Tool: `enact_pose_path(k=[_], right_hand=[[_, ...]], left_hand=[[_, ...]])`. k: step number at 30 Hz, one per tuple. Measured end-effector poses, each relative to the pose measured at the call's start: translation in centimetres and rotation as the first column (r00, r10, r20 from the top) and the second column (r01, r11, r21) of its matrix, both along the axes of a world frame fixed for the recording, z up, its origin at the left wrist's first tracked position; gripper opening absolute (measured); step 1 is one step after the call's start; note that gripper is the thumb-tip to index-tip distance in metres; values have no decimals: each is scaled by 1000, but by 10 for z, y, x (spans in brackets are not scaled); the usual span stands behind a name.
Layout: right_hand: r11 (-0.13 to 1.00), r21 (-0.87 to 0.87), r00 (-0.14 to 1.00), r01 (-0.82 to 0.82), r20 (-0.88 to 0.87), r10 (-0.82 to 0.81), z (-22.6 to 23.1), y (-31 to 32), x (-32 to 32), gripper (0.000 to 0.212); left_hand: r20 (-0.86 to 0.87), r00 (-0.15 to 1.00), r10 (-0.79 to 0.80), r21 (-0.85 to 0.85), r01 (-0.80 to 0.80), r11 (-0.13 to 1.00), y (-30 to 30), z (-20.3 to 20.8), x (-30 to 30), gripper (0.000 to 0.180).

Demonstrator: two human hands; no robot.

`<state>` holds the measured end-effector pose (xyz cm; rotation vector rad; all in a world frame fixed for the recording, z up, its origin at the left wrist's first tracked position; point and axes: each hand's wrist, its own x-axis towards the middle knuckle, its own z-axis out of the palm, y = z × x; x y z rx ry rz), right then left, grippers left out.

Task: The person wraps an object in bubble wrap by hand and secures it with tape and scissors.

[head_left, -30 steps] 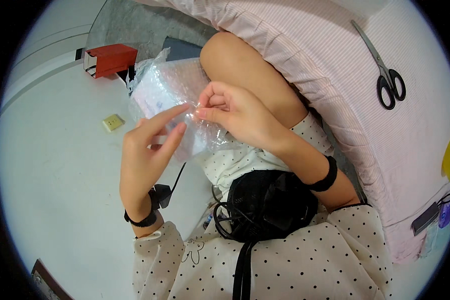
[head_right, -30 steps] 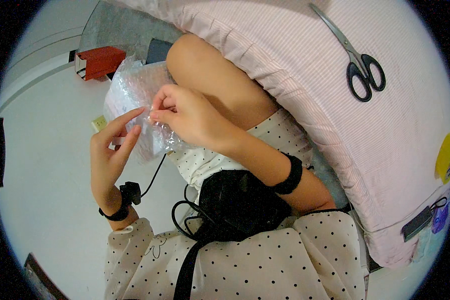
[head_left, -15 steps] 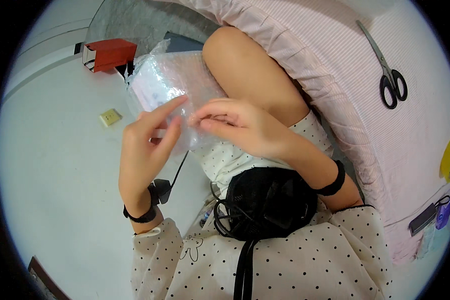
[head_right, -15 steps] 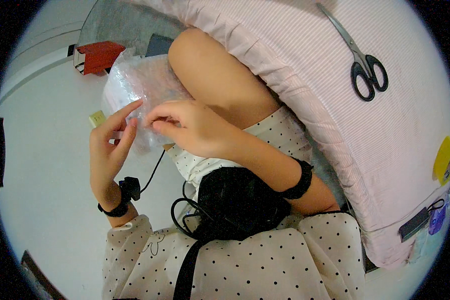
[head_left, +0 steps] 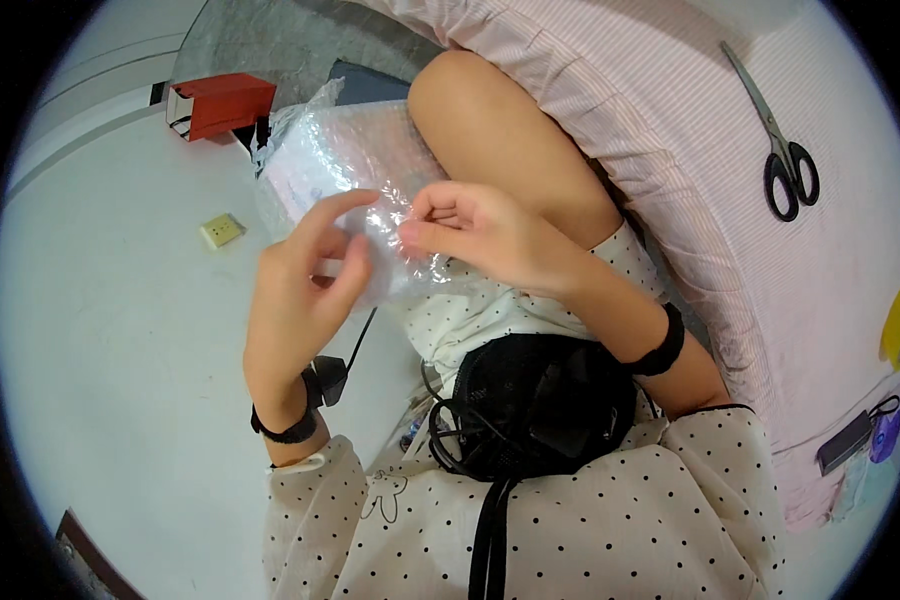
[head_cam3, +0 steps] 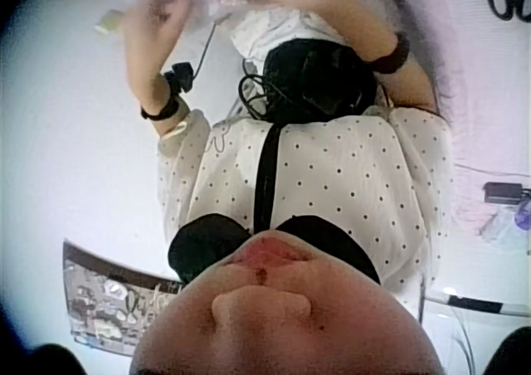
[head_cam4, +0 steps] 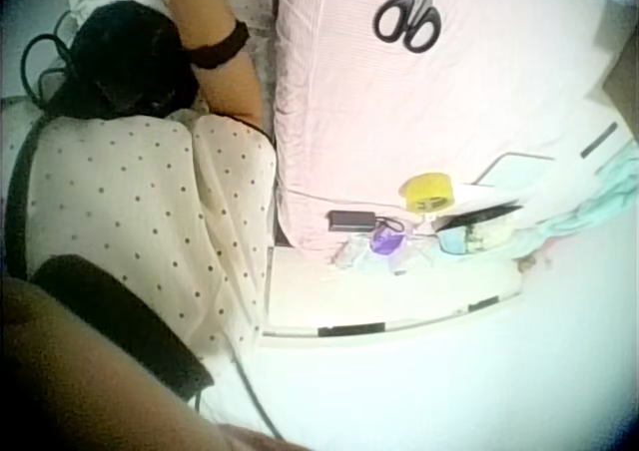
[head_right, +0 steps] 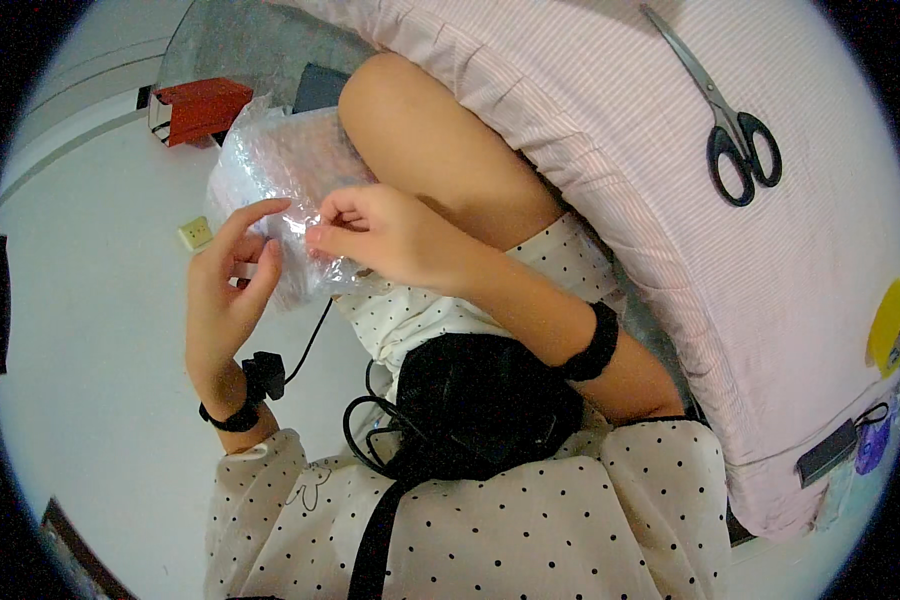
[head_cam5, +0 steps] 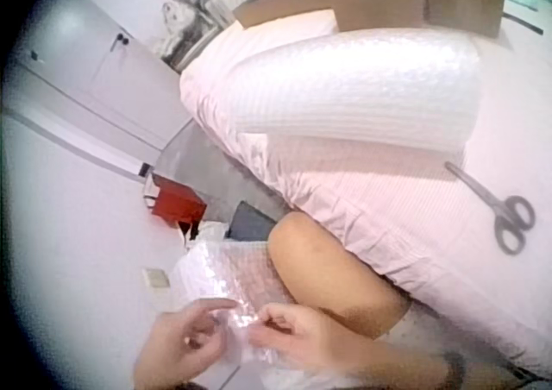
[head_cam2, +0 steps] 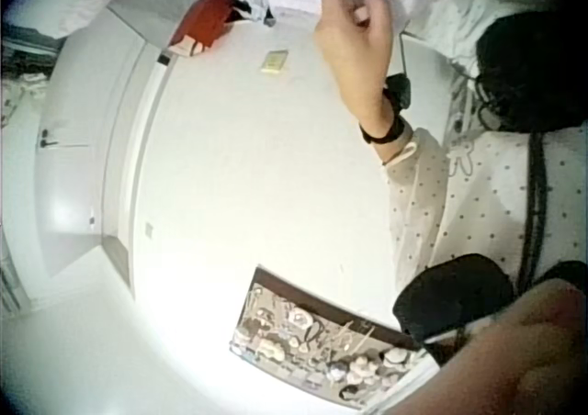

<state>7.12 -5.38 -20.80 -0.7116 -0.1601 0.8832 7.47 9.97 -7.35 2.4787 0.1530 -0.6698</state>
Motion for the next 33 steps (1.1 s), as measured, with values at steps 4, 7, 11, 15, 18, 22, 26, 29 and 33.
enact_pose_path(k=[4, 7, 11, 15, 18, 22, 26, 29, 33], right_hand=[[990, 77, 988, 116, -114, -107, -10, -4, -7, 13], [988, 47, 987, 148, -77, -144, -10, -6, -6, 18], [877, -325, 814, 355, 569, -118, -8, -7, -3, 28], [835, -239, 700, 495, 680, -220, -14, 4, -8, 29], [840, -223, 678, 495, 703, -213, -11, 3, -7, 28], [802, -192, 655, 565, 695, -295, 10, 4, -4, 28], [740, -153, 559, 655, 756, -339, 29, 0, -6, 22], [898, -407, 945, 165, 327, -25, 62, -12, -5, 16], [950, -232, 978, -208, -64, 199, 68, -6, 1, 23]], left_hand=[[15, 989, -145, 67, 143, 987, 6, -4, 0, 35], [-45, 981, -188, 109, 192, 975, 0, 0, 0, 39], [-72, 983, -170, 167, 180, 969, -4, 2, 2, 41], [-54, 970, -235, 201, 241, 949, -1, 1, 8, 42], [-184, 966, -180, 138, 207, 969, 3, 2, 19, 46], [-288, 952, -101, -30, 97, 995, 14, 5, 30, 43], [-362, 929, -77, -6, 80, 997, 13, 9, 35, 43], [-381, 923, -47, -49, 30, 998, 12, 9, 34, 43], [-378, 926, -13, -84, -21, 996, 15, 8, 33, 43]])
